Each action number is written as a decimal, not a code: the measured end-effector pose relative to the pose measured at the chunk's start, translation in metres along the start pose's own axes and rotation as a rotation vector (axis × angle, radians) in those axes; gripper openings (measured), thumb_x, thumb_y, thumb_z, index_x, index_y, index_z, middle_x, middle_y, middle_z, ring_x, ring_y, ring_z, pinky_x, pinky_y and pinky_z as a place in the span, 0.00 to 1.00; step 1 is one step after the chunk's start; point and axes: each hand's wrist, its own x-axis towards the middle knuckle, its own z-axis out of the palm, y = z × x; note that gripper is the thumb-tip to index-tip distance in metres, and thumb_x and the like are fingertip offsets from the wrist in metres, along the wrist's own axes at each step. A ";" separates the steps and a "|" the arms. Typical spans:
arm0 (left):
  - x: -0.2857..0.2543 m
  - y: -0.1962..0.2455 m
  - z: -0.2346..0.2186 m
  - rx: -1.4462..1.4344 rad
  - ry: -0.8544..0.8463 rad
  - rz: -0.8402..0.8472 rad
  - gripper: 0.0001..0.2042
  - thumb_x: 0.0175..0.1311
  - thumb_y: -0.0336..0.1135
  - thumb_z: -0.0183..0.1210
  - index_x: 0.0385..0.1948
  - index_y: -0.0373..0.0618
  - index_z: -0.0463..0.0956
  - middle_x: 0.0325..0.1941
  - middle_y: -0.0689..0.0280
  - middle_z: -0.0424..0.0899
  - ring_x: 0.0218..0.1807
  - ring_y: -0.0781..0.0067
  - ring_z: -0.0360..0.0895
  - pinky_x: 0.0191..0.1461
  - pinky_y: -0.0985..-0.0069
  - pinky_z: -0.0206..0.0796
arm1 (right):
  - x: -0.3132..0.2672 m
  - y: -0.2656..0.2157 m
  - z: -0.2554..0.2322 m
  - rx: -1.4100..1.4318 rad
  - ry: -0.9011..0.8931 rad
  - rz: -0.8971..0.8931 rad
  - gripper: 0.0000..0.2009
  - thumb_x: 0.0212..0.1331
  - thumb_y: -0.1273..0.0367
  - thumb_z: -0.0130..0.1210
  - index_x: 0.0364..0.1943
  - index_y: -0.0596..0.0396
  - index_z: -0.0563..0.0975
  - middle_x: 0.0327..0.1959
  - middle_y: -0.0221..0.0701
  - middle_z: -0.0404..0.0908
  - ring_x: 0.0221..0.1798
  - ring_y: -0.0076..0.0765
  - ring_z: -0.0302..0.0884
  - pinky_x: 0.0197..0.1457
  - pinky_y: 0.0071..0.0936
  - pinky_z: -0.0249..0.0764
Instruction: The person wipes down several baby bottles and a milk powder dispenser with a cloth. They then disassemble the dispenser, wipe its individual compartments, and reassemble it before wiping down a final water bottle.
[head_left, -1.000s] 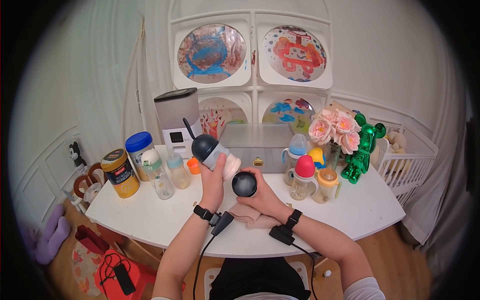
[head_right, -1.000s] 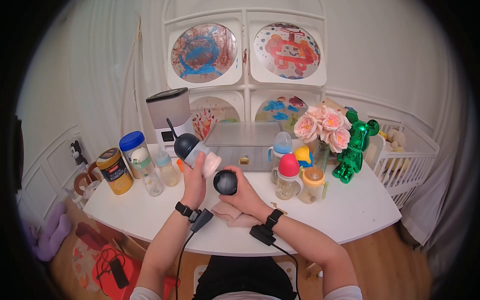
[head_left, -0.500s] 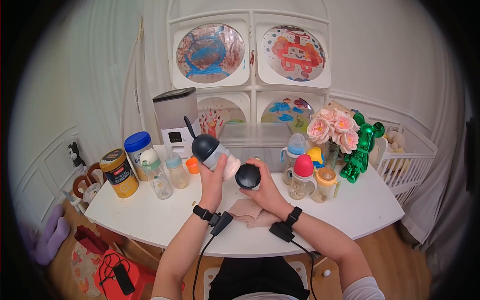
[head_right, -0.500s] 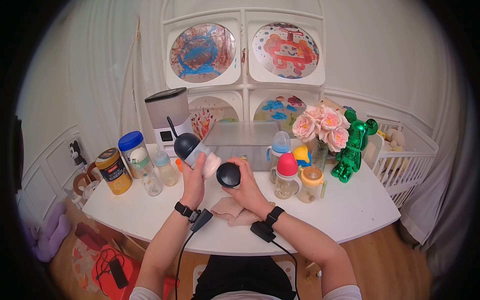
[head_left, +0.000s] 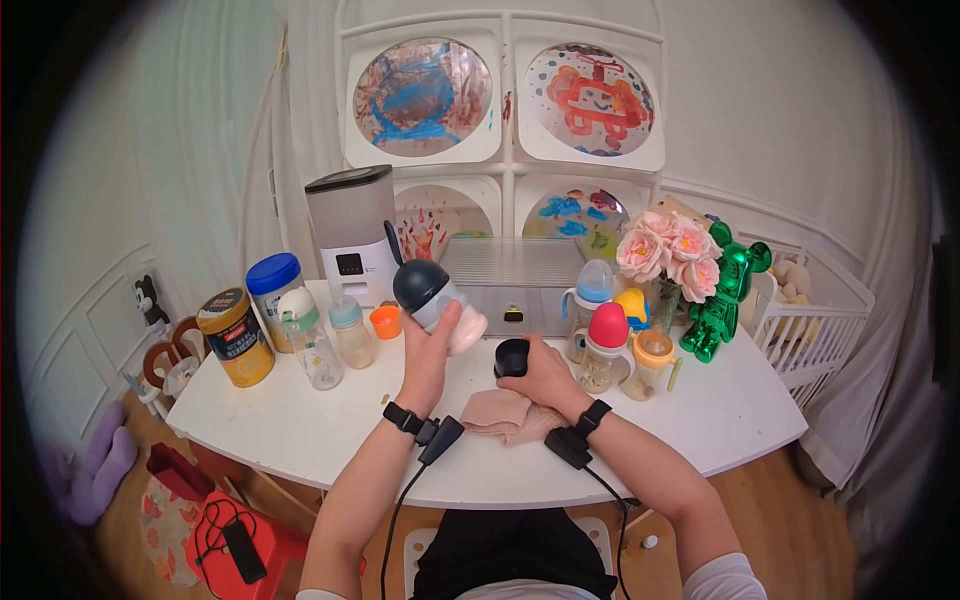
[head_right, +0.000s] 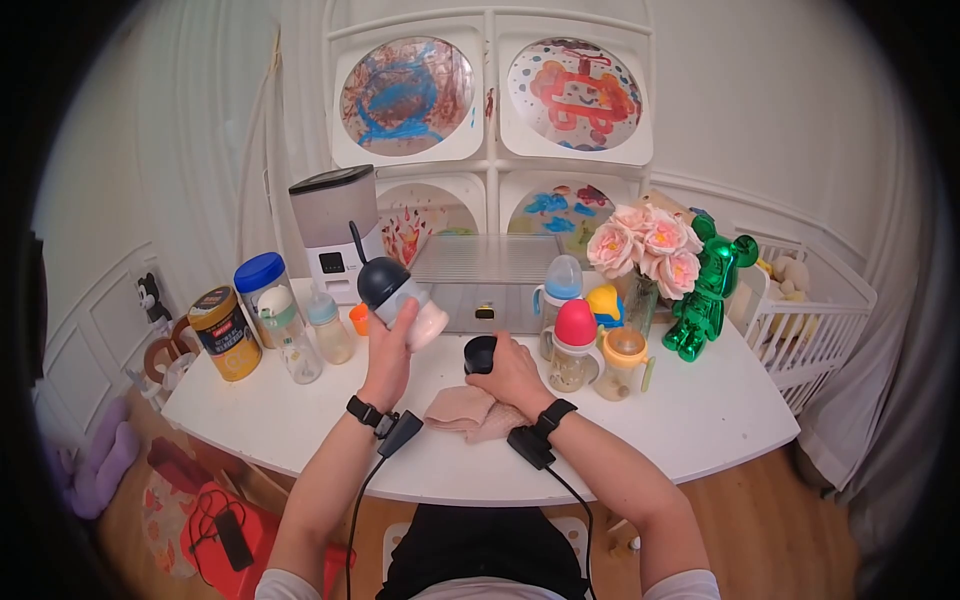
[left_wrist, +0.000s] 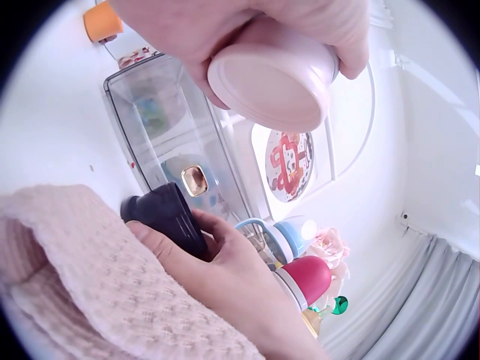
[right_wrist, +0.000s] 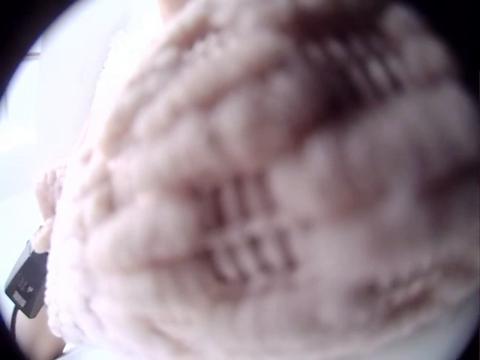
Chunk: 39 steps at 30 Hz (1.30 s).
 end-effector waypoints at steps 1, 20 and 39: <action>0.001 -0.001 0.000 -0.009 0.005 -0.003 0.37 0.70 0.50 0.70 0.70 0.43 0.59 0.66 0.59 0.75 0.66 0.69 0.76 0.66 0.69 0.74 | 0.000 0.000 0.000 -0.008 0.000 -0.010 0.49 0.46 0.55 0.79 0.70 0.65 0.66 0.64 0.57 0.78 0.70 0.60 0.73 0.73 0.45 0.70; -0.001 0.018 -0.013 -0.144 -0.546 -0.160 0.37 0.65 0.51 0.69 0.71 0.43 0.66 0.69 0.57 0.80 0.68 0.63 0.79 0.71 0.63 0.74 | -0.016 -0.040 -0.024 1.364 -0.766 -0.147 0.33 0.71 0.66 0.63 0.76 0.58 0.62 0.71 0.36 0.73 0.73 0.33 0.72 0.79 0.34 0.65; -0.005 0.012 -0.005 0.074 -0.546 -0.202 0.34 0.60 0.40 0.76 0.66 0.41 0.71 0.60 0.61 0.85 0.63 0.69 0.81 0.71 0.68 0.72 | -0.026 -0.065 -0.022 0.683 -0.399 -0.185 0.28 0.63 0.63 0.71 0.64 0.56 0.74 0.58 0.32 0.83 0.60 0.26 0.79 0.66 0.28 0.75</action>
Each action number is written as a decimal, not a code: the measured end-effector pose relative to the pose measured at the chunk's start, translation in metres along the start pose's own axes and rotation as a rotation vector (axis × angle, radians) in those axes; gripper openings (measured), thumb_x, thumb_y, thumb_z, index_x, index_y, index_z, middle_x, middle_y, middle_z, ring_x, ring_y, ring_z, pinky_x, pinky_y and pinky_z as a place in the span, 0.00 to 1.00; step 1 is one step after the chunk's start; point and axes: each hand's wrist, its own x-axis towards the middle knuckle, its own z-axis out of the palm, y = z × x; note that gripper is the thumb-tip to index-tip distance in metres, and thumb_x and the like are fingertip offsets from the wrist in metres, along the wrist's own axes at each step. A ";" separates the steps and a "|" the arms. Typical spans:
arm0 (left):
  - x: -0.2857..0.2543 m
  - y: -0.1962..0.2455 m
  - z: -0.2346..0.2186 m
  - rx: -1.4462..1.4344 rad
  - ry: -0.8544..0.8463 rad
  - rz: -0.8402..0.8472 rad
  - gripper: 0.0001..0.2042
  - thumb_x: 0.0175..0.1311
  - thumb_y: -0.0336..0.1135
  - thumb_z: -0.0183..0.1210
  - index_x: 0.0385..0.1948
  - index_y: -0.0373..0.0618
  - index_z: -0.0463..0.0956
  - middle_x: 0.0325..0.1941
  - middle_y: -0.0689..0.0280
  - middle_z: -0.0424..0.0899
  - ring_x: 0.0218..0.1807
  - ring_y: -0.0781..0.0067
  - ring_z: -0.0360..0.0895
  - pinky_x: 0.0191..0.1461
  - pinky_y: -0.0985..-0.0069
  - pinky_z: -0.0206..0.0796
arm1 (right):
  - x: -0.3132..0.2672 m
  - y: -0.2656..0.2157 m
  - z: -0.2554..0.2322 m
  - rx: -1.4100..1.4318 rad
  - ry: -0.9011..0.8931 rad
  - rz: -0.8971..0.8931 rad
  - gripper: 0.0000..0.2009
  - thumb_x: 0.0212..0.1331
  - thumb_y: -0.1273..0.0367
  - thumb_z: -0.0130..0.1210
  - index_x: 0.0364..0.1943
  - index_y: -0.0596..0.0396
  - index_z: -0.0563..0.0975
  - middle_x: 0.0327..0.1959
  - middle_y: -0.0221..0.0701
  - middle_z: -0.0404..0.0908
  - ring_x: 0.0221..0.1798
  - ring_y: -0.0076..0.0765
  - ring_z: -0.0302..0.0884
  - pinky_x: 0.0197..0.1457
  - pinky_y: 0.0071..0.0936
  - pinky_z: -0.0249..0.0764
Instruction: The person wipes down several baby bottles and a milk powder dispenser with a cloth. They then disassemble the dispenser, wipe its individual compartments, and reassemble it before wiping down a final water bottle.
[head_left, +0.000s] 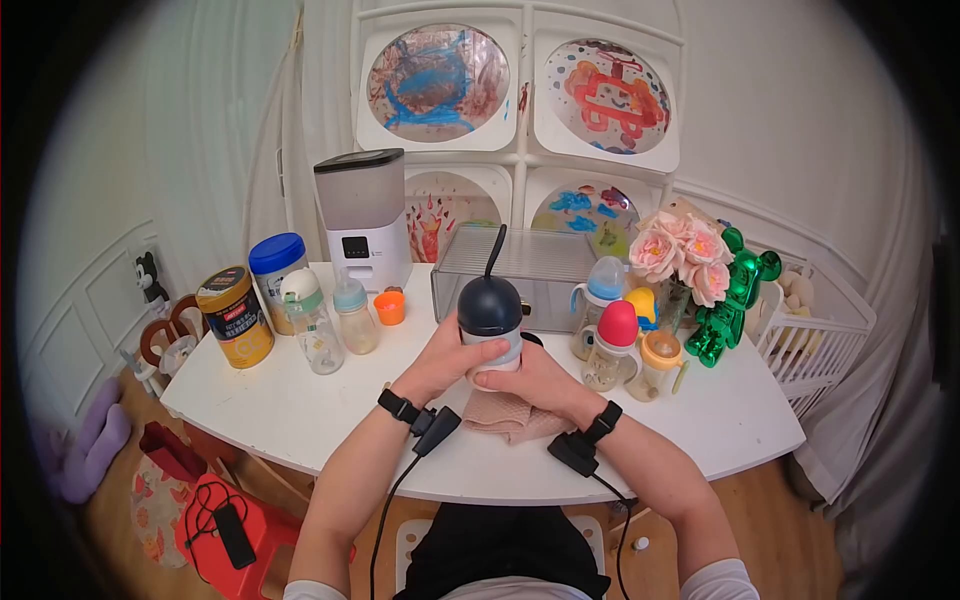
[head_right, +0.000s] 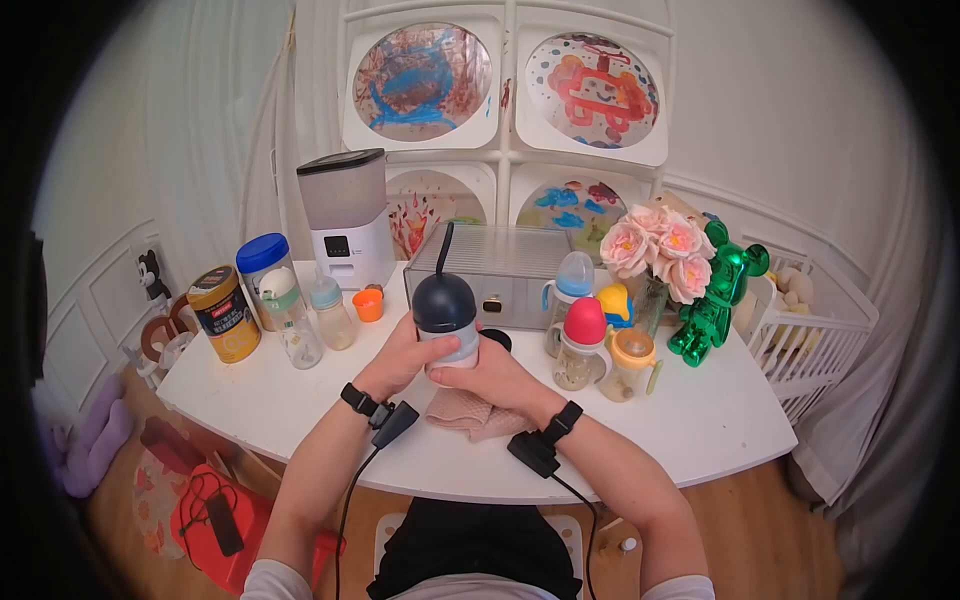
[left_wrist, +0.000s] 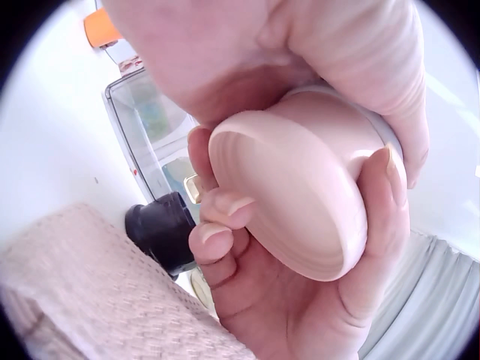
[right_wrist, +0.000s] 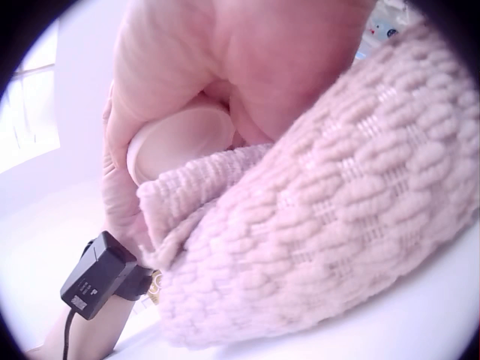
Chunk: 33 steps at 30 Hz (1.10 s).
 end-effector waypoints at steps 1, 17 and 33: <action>0.000 0.003 0.004 0.091 0.040 0.074 0.34 0.60 0.38 0.76 0.66 0.41 0.70 0.60 0.61 0.84 0.63 0.70 0.81 0.70 0.68 0.72 | 0.000 0.001 0.004 -0.062 0.079 -0.068 0.29 0.62 0.62 0.71 0.65 0.58 0.73 0.58 0.34 0.82 0.61 0.28 0.79 0.66 0.29 0.74; 0.012 -0.016 -0.001 0.263 0.570 0.273 0.34 0.60 0.38 0.78 0.62 0.37 0.66 0.57 0.58 0.80 0.57 0.68 0.80 0.63 0.69 0.74 | 0.006 0.037 0.020 -0.154 0.165 -0.304 0.38 0.71 0.70 0.62 0.79 0.64 0.55 0.79 0.48 0.65 0.76 0.35 0.70 0.74 0.32 0.73; 0.001 -0.009 -0.003 0.064 0.094 0.196 0.32 0.63 0.38 0.74 0.66 0.42 0.69 0.62 0.61 0.81 0.65 0.69 0.78 0.71 0.67 0.68 | 0.007 0.019 0.009 0.003 0.103 -0.199 0.49 0.61 0.54 0.73 0.80 0.58 0.55 0.67 0.45 0.78 0.67 0.40 0.79 0.71 0.36 0.73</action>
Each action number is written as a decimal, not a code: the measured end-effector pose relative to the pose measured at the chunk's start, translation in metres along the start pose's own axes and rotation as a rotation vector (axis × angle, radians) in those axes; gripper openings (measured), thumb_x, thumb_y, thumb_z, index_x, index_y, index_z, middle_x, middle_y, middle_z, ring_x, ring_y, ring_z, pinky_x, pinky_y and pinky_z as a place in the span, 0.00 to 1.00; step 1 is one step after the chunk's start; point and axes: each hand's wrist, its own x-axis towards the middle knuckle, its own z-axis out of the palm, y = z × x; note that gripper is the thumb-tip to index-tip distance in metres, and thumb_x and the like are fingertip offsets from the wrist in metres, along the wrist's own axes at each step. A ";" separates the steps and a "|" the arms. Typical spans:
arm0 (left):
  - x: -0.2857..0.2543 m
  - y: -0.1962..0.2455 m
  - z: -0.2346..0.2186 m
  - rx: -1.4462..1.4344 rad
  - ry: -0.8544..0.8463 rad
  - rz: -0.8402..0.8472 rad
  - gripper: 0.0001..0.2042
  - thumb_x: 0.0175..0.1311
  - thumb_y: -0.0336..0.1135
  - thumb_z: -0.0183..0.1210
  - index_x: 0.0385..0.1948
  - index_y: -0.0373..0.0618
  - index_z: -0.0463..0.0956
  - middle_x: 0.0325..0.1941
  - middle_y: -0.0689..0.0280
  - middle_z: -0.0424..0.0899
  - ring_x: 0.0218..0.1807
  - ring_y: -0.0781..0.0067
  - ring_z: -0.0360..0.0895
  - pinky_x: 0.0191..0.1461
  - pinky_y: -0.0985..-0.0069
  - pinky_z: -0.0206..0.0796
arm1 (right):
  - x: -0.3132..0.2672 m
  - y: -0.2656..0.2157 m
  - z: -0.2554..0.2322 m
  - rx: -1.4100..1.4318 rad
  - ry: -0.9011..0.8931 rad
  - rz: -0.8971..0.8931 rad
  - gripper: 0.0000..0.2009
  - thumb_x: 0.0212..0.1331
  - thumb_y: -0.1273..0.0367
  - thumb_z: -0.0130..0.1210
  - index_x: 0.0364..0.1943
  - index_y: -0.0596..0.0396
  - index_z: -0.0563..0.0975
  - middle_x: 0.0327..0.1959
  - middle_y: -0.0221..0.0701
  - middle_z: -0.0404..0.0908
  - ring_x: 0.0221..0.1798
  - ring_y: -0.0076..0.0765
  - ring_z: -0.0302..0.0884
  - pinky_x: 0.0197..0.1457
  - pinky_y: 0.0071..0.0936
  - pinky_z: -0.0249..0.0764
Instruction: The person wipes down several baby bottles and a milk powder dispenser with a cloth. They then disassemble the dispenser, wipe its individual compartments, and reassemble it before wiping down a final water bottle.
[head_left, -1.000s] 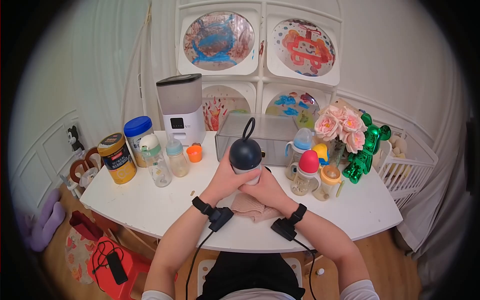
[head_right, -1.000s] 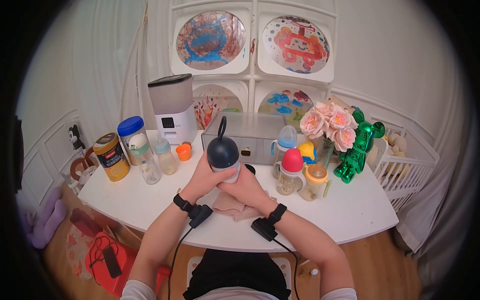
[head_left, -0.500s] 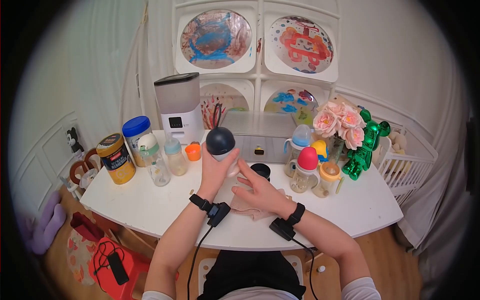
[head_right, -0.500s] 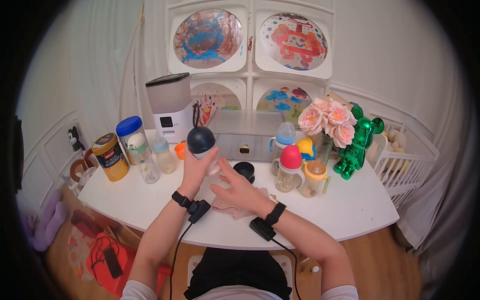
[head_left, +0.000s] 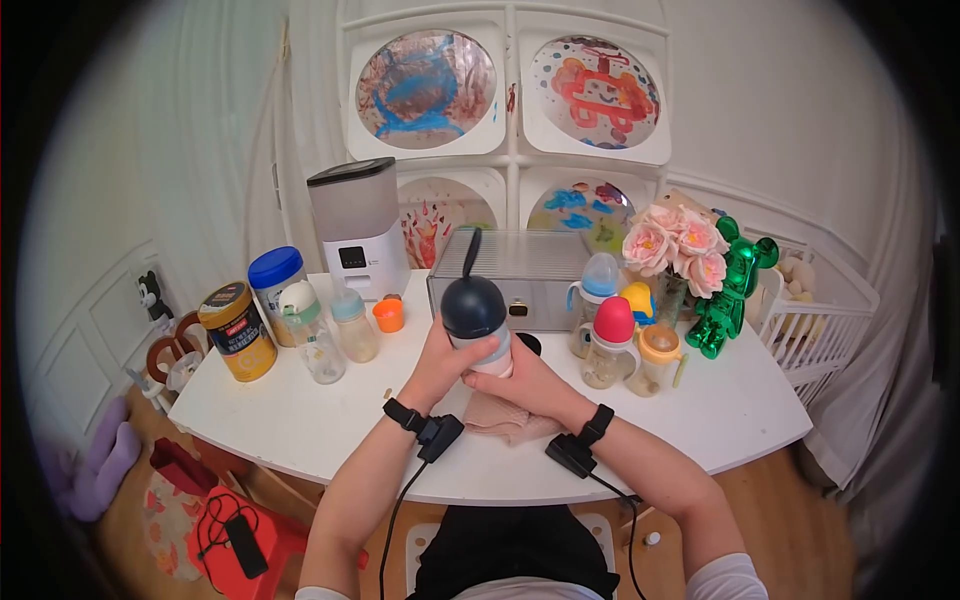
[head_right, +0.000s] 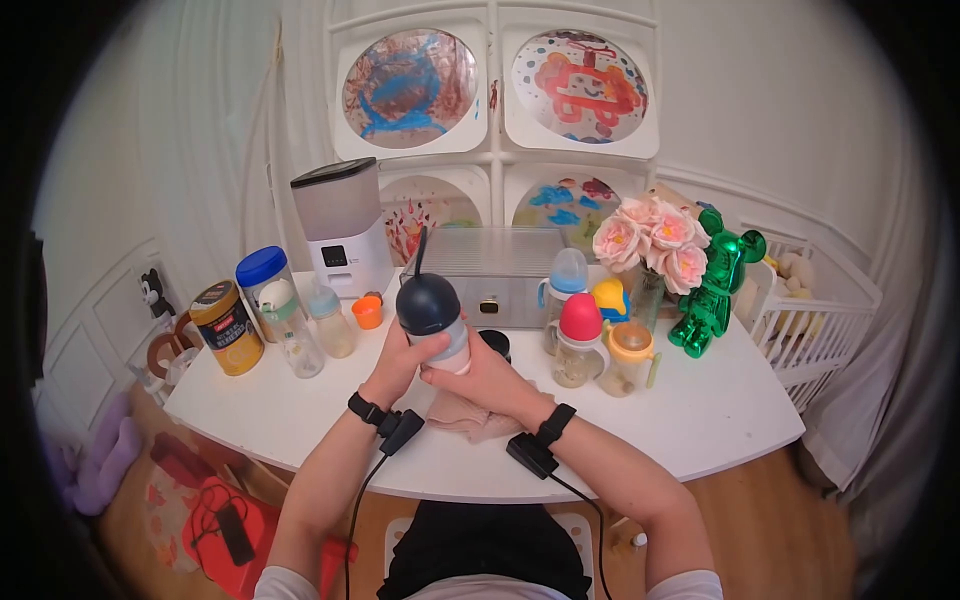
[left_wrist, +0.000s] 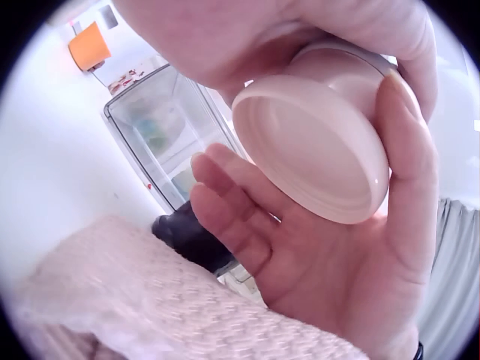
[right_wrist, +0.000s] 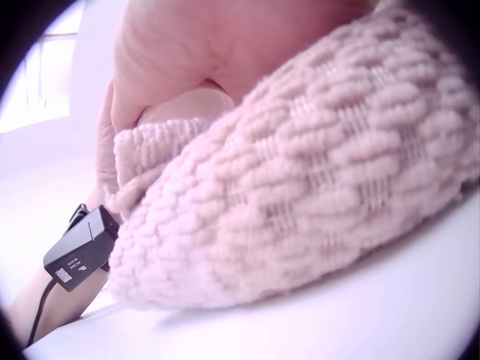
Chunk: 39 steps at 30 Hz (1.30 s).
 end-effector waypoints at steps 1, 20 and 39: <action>0.000 -0.001 0.001 0.002 -0.001 -0.001 0.32 0.63 0.38 0.74 0.66 0.42 0.69 0.62 0.61 0.81 0.65 0.69 0.78 0.71 0.67 0.68 | -0.002 -0.003 0.001 0.002 0.001 -0.001 0.49 0.61 0.54 0.73 0.80 0.58 0.55 0.67 0.45 0.78 0.67 0.40 0.79 0.71 0.36 0.73; -0.001 0.005 0.008 -0.141 0.141 0.099 0.28 0.78 0.55 0.56 0.64 0.38 0.71 0.61 0.55 0.84 0.61 0.63 0.84 0.66 0.64 0.78 | -0.002 0.010 0.006 -0.176 0.054 -0.087 0.50 0.58 0.70 0.75 0.79 0.60 0.51 0.74 0.46 0.68 0.77 0.41 0.69 0.79 0.38 0.69; 0.004 -0.003 0.005 -0.135 0.501 0.006 0.23 0.75 0.49 0.64 0.57 0.42 0.71 0.46 0.62 0.83 0.44 0.64 0.89 0.47 0.68 0.85 | 0.007 -0.009 0.010 -0.536 -0.009 -0.012 0.44 0.54 0.58 0.77 0.69 0.62 0.62 0.64 0.50 0.79 0.66 0.55 0.81 0.68 0.41 0.77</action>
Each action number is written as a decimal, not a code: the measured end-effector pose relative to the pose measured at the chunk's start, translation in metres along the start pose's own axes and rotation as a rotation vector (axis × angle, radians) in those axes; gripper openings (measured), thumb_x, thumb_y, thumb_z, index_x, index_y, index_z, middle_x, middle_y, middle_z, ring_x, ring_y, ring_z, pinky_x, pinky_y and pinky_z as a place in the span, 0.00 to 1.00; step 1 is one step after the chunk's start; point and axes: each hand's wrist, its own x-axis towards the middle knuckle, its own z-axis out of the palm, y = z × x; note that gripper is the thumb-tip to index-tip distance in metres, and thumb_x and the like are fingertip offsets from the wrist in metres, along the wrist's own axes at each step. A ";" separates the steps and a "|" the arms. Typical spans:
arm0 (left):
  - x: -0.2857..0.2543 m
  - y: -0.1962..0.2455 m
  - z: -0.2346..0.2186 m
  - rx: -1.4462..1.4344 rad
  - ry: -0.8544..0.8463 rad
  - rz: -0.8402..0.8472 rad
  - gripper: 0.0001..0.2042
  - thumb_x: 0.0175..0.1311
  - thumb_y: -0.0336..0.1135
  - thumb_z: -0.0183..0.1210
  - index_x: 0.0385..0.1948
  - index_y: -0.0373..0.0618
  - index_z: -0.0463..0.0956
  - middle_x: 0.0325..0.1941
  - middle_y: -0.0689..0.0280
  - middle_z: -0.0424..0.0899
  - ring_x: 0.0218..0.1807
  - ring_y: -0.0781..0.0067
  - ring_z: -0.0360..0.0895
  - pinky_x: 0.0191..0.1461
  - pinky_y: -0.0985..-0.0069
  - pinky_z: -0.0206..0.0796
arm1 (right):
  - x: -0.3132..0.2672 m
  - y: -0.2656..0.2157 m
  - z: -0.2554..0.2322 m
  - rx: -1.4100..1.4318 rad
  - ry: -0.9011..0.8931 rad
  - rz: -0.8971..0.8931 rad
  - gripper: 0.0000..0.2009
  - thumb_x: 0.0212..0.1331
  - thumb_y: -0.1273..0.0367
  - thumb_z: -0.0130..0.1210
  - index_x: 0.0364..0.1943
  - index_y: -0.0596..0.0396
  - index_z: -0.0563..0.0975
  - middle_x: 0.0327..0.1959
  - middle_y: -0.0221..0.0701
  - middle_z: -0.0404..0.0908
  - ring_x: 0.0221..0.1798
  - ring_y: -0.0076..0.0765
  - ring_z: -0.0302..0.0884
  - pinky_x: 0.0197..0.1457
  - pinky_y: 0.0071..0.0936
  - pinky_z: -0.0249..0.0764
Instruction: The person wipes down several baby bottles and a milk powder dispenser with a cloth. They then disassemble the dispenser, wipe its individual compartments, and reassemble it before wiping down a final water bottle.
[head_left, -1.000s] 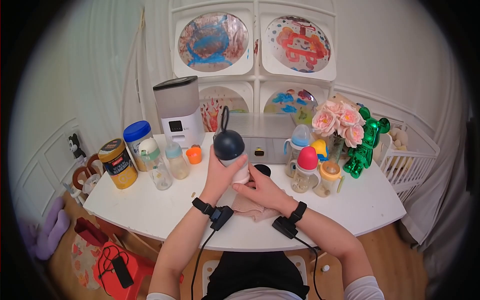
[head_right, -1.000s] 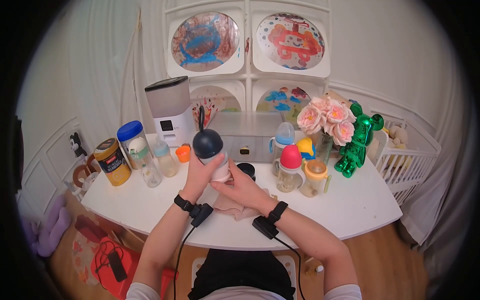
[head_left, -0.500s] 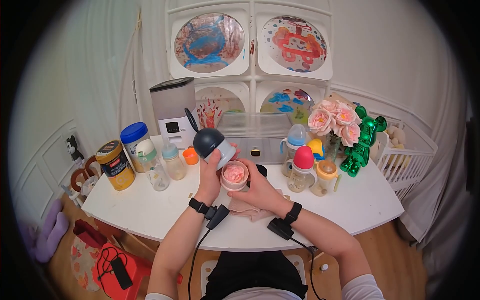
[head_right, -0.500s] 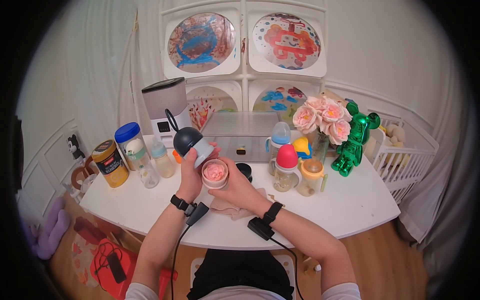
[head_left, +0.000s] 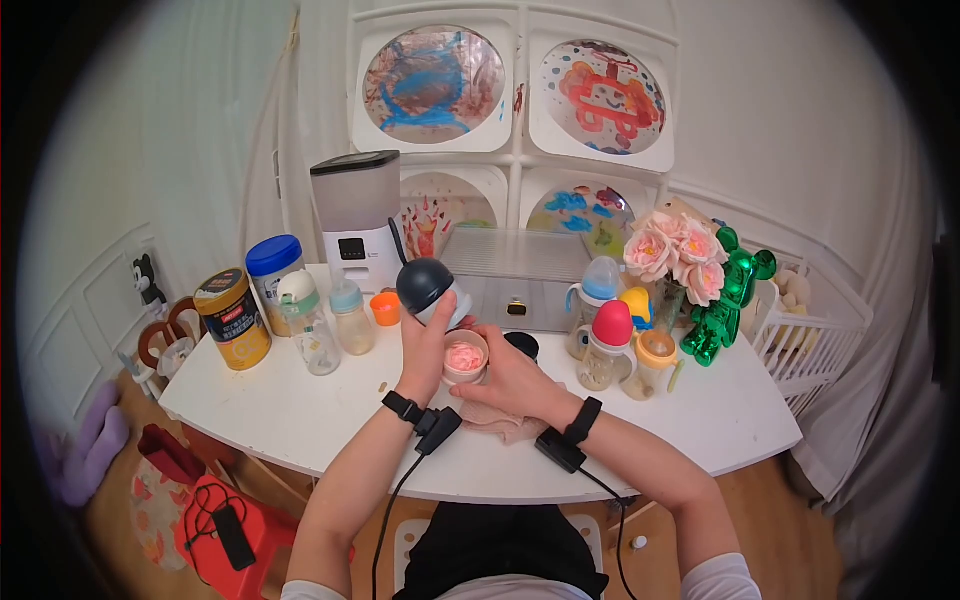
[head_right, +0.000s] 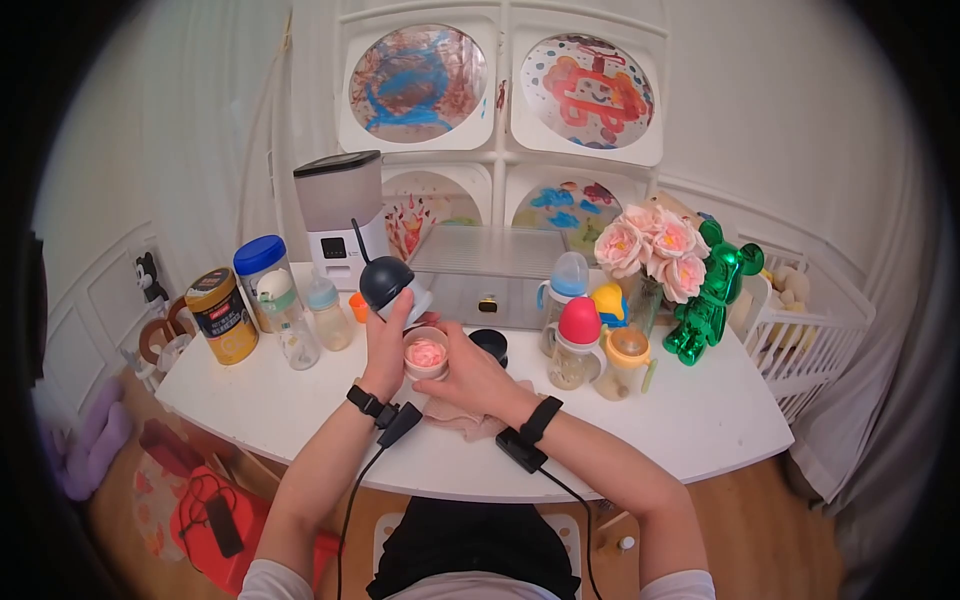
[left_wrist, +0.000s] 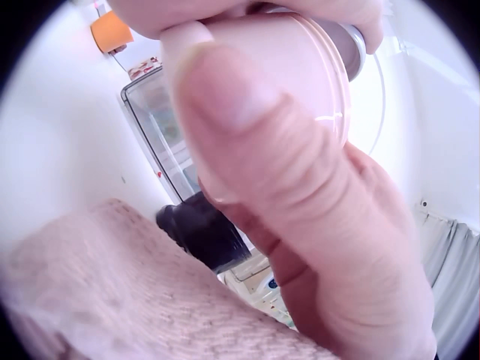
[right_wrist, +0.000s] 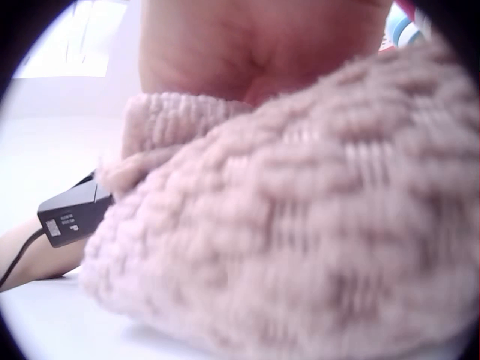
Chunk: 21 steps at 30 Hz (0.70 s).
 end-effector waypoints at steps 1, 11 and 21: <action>0.001 -0.001 -0.002 -0.002 0.003 0.001 0.23 0.75 0.49 0.64 0.57 0.42 0.71 0.46 0.62 0.83 0.44 0.64 0.89 0.47 0.68 0.85 | 0.004 0.002 0.000 -0.002 -0.003 -0.001 0.44 0.54 0.58 0.77 0.69 0.62 0.62 0.64 0.50 0.79 0.66 0.55 0.81 0.68 0.41 0.77; 0.017 -0.011 -0.022 0.136 0.014 0.025 0.24 0.72 0.48 0.67 0.60 0.42 0.73 0.50 0.59 0.85 0.41 0.67 0.89 0.45 0.71 0.84 | 0.029 -0.004 -0.002 -0.134 -0.146 0.119 0.46 0.54 0.47 0.72 0.66 0.71 0.66 0.56 0.58 0.83 0.58 0.59 0.86 0.62 0.41 0.80; 0.017 0.000 -0.025 0.186 -0.047 -0.047 0.26 0.72 0.49 0.66 0.61 0.43 0.72 0.52 0.58 0.85 0.41 0.67 0.89 0.45 0.71 0.84 | 0.034 0.009 0.007 -0.241 -0.175 0.037 0.45 0.52 0.47 0.73 0.62 0.73 0.69 0.46 0.60 0.86 0.52 0.63 0.87 0.57 0.42 0.82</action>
